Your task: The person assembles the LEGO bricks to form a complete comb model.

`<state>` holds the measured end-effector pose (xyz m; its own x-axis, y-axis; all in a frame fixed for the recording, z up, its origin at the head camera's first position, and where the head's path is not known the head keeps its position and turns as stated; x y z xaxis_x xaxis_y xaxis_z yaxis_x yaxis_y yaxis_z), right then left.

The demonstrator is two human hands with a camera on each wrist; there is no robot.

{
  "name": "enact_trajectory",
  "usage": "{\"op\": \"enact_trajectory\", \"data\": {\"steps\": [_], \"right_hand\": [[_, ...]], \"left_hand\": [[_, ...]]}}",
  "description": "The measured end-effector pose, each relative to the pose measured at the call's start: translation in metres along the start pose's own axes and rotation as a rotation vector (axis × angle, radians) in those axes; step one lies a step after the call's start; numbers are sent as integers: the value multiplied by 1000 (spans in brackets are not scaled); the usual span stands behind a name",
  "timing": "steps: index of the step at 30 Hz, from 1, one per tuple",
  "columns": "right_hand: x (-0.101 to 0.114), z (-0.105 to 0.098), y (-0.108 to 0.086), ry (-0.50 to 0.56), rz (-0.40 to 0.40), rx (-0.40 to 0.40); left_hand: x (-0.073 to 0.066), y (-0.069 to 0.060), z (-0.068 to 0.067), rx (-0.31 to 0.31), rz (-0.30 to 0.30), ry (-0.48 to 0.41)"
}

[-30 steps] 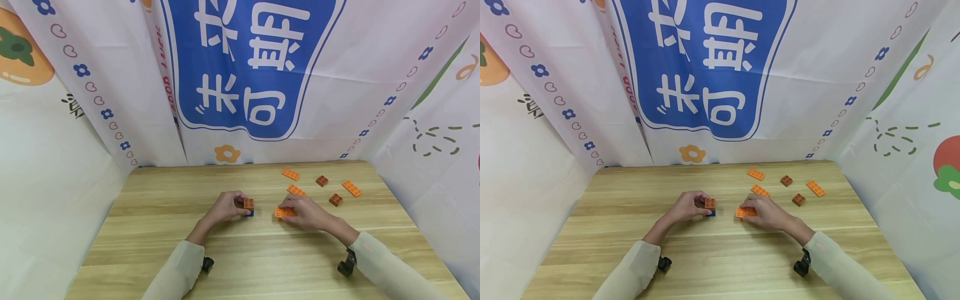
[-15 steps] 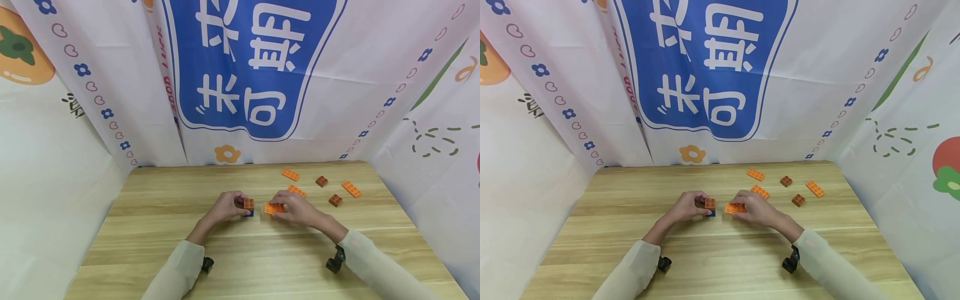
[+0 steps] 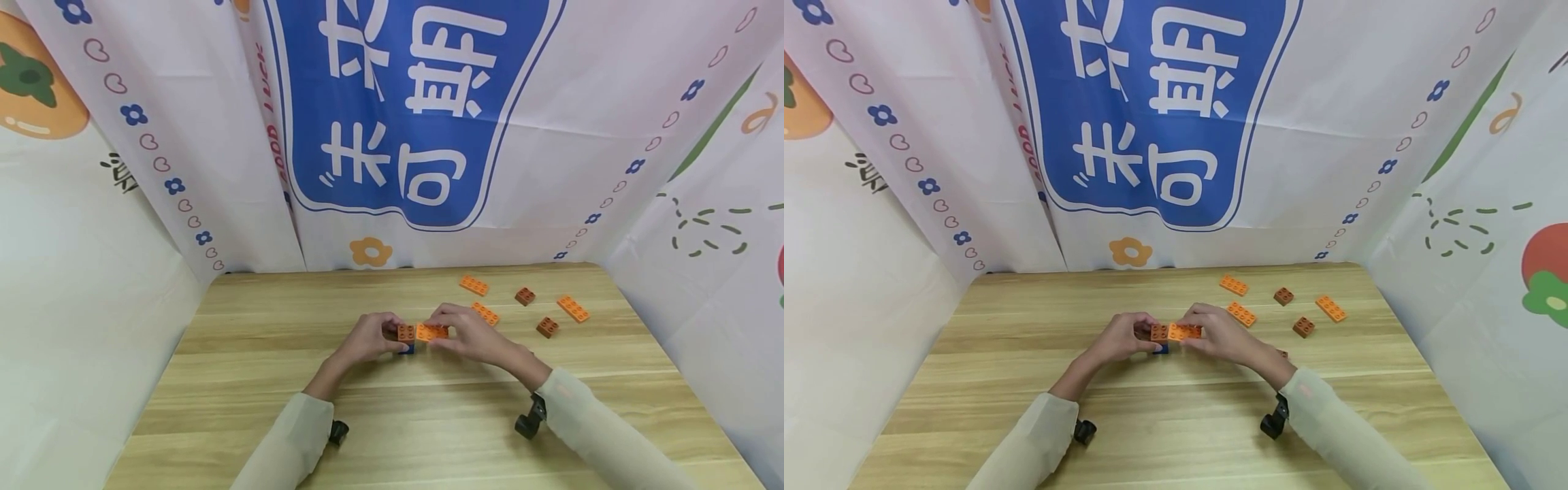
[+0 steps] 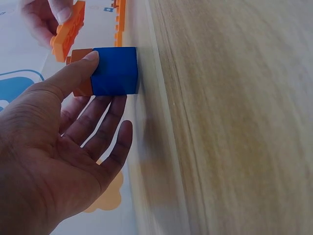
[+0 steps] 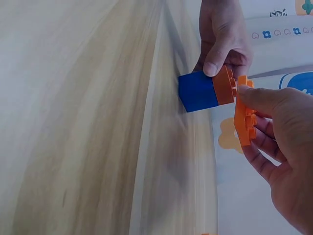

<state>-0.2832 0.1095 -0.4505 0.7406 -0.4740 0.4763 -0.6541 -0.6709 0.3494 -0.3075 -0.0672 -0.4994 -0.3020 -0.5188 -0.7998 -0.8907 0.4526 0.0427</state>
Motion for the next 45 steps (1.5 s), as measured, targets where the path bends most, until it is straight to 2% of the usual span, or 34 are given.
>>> {"op": "enact_trajectory", "data": {"steps": [8,16,24,45], "right_hand": [[-2,6,11,30,4,-2],[0,10,19,43,33,37],[2,15,28,64,29,66],[9,18,43,12,25,168]], "left_hand": [[-1,-1,1,-2,28,-13],[0,-1,1,1,26,-7],[0,0,2,6,26,2],[0,0,2,14,46,-39]]}}
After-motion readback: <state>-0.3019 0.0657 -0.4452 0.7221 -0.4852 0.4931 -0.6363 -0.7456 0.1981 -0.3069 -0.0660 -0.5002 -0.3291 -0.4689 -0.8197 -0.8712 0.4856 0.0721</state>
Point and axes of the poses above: each hand's wrist, its own y-axis towards the middle knuckle, its own z-axis out of the palm, x = y × z, the point moved 8 cm from there along y, towards the middle knuckle, and after that the axes turned 1 degree about z, right-handed, at the moved point
